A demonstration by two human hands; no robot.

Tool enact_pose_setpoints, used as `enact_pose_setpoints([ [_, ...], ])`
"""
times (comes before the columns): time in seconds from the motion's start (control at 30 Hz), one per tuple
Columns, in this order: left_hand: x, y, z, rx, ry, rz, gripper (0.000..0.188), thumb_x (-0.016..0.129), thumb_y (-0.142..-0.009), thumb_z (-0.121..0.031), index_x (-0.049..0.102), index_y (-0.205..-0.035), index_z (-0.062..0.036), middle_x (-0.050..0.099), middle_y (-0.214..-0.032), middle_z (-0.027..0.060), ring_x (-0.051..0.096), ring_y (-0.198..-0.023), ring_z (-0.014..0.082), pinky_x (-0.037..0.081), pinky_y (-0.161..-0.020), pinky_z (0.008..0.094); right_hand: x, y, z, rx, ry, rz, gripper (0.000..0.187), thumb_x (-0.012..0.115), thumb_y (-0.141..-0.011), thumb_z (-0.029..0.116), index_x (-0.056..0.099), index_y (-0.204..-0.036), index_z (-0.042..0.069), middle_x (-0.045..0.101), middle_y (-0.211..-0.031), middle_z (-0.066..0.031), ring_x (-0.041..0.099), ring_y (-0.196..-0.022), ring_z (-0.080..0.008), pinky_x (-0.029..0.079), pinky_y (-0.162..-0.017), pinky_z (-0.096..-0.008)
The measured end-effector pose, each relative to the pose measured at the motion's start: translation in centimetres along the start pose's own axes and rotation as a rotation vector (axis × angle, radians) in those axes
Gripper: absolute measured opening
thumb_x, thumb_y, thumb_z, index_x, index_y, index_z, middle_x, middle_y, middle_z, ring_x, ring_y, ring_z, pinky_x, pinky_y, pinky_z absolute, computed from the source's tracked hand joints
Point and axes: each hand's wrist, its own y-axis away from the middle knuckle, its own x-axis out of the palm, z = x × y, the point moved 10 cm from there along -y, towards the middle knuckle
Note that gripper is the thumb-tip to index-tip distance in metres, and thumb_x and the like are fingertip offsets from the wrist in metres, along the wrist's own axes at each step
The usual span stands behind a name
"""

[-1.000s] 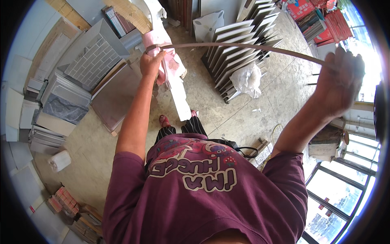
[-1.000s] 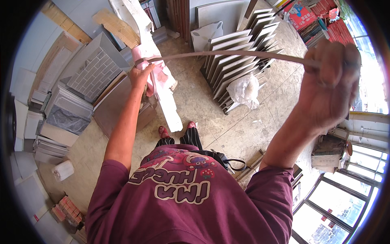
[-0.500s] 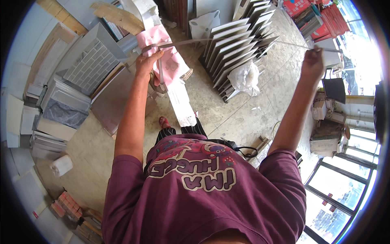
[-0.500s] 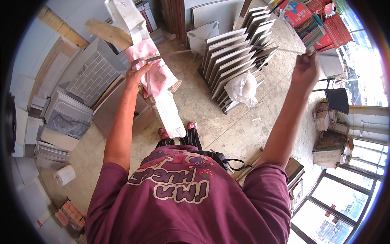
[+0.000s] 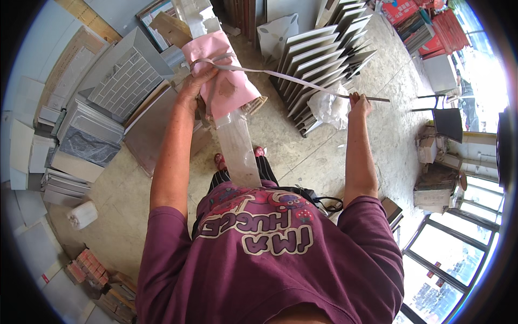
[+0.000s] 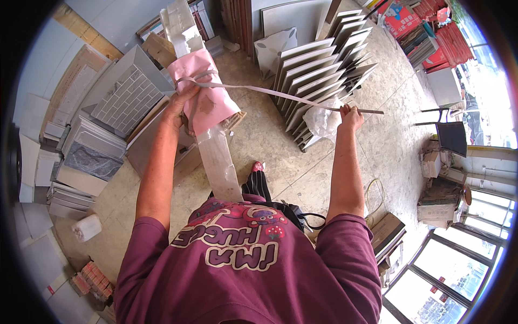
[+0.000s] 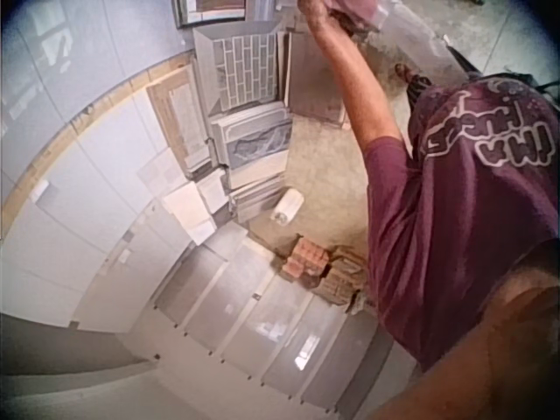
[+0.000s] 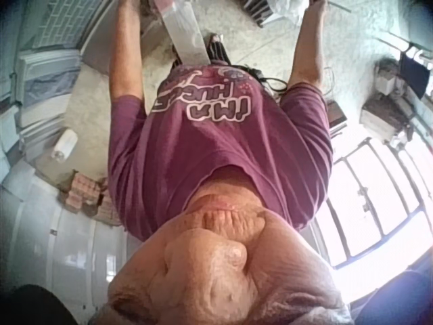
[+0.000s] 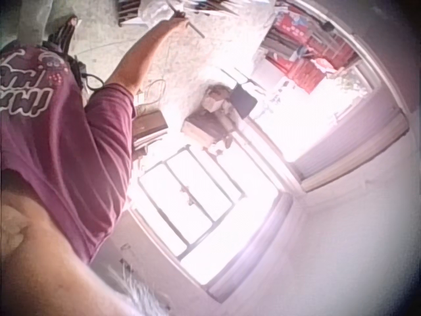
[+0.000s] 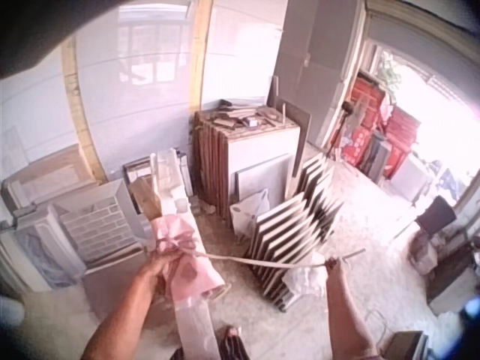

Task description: The person picks up several white strips and a piece of pink paper from the floor and bundles them together using a plastic tie.

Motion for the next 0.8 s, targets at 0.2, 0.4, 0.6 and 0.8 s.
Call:
enact_pose_setpoints([
  [0.2, -0.4, 0.0, -1.0, 0.068, -0.061, -0.05, 0.058, 0.08, -0.065, -0.029, 0.056, -0.111, -0.0033, 0.061, -0.1, 0.0089, 0.058, -0.09, 0.02, 0.047, -0.075, 0.0343, 4.5, 4.6, 0.9, -0.386, 0.571, 0.311, 0.022, 0.054, -0.085, 0.013, 0.055, -0.103, 0.001, 0.062, -0.084, -0.0097, 0.063, -0.068, -0.0162, 0.05, -0.064, -0.0276],
  [0.4, -2.2, -1.7, -1.4, 0.122, -0.253, -0.143, 0.049, 0.085, -0.058, -0.025, 0.064, -0.097, -0.0033, 0.063, -0.095, 0.0089, 0.059, -0.086, 0.0181, 0.046, -0.075, 0.0304, 10.2, 10.9, 1.9, -0.689, 1.038, 0.555, 0.065, 0.065, -0.077, 0.026, 0.036, -0.132, 0.01, 0.052, -0.118, -0.0168, 0.062, -0.089, -0.026, 0.049, -0.078, -0.0375],
  [0.6, -1.6, -1.5, -0.9, 0.146, -0.338, -0.236, 0.04, 0.084, -0.058, -0.02, 0.067, -0.089, -0.0009, 0.065, -0.086, 0.0077, 0.06, -0.075, 0.016, 0.047, -0.068, 0.0295, 17.4, 22.4, 1.1, -0.867, 1.4, 0.819, 0.062, 0.06, -0.08, 0.042, 0.039, -0.133, 0.018, 0.031, -0.142, -0.0133, 0.053, -0.109, -0.0321, 0.047, -0.083, -0.0416],
  [0.8, -0.3, -1.1, -1.7, 0.241, -0.524, -0.275, 0.029, 0.079, -0.064, -0.016, 0.067, -0.084, 0.0007, 0.065, -0.082, 0.0076, 0.059, -0.071, 0.0149, 0.047, -0.064, 0.0288, 21.8, 31.9, -2.2, -0.645, 1.057, 1.382, 0.027, 0.047, -0.089, 0.023, 0.057, -0.113, 0.014, 0.059, -0.112, -0.0053, 0.061, -0.091, -0.0251, 0.05, -0.074, -0.0369],
])
